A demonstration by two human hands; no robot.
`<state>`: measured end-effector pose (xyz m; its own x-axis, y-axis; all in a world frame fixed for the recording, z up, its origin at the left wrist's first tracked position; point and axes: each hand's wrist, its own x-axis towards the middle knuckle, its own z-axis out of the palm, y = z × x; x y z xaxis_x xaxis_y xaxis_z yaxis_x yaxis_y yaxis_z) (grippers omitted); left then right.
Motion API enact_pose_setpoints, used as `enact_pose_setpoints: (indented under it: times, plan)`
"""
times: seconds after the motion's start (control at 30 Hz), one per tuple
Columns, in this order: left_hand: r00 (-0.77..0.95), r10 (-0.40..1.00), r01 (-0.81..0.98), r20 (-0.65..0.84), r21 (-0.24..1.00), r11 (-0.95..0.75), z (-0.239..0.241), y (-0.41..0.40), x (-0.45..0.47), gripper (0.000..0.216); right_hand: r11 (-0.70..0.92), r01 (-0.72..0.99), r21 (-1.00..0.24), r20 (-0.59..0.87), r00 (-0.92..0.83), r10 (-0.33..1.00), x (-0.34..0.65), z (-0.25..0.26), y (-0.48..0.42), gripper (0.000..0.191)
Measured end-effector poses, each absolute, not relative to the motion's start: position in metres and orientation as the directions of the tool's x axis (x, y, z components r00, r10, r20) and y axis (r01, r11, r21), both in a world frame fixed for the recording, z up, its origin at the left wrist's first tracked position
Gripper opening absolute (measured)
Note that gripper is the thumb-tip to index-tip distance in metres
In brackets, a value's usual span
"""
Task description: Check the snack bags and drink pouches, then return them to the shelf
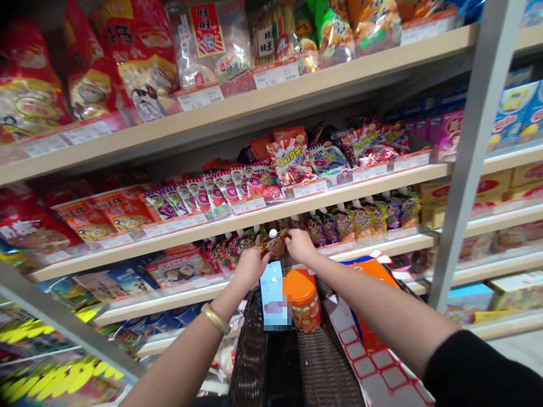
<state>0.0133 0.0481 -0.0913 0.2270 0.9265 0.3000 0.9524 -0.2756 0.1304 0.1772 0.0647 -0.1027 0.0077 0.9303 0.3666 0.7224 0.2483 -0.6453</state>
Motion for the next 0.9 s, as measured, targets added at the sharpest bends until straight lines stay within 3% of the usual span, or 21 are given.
enact_pose_setpoints:
  times: [0.23,0.5,0.63,0.9]
  plan:
    - [0.123,0.957,0.983,0.264,0.097,-0.153,-0.099,0.048,0.014,0.035,0.184,0.788,-0.588,0.196,-0.082,0.977,0.168,-0.109,0.079,0.025]
    - [0.196,0.953,0.973,0.231,0.073,-0.218,-0.096,0.044,0.024,0.04,0.244,0.849,-0.469,0.082,-0.234,0.969,0.166,-0.107,0.078,0.021]
    - [0.232,0.958,0.967,0.169,0.069,-0.246,-0.091,0.051,0.033,0.039,0.223,0.867,-0.445,0.02,-0.239,0.971,0.163,-0.109,0.084,0.03]
    - [0.234,0.971,0.969,0.039,0.071,-0.237,-0.089,0.074,0.046,0.035,0.197,0.879,-0.434,0.015,-0.211,0.977,0.162,-0.107,0.083,0.029]
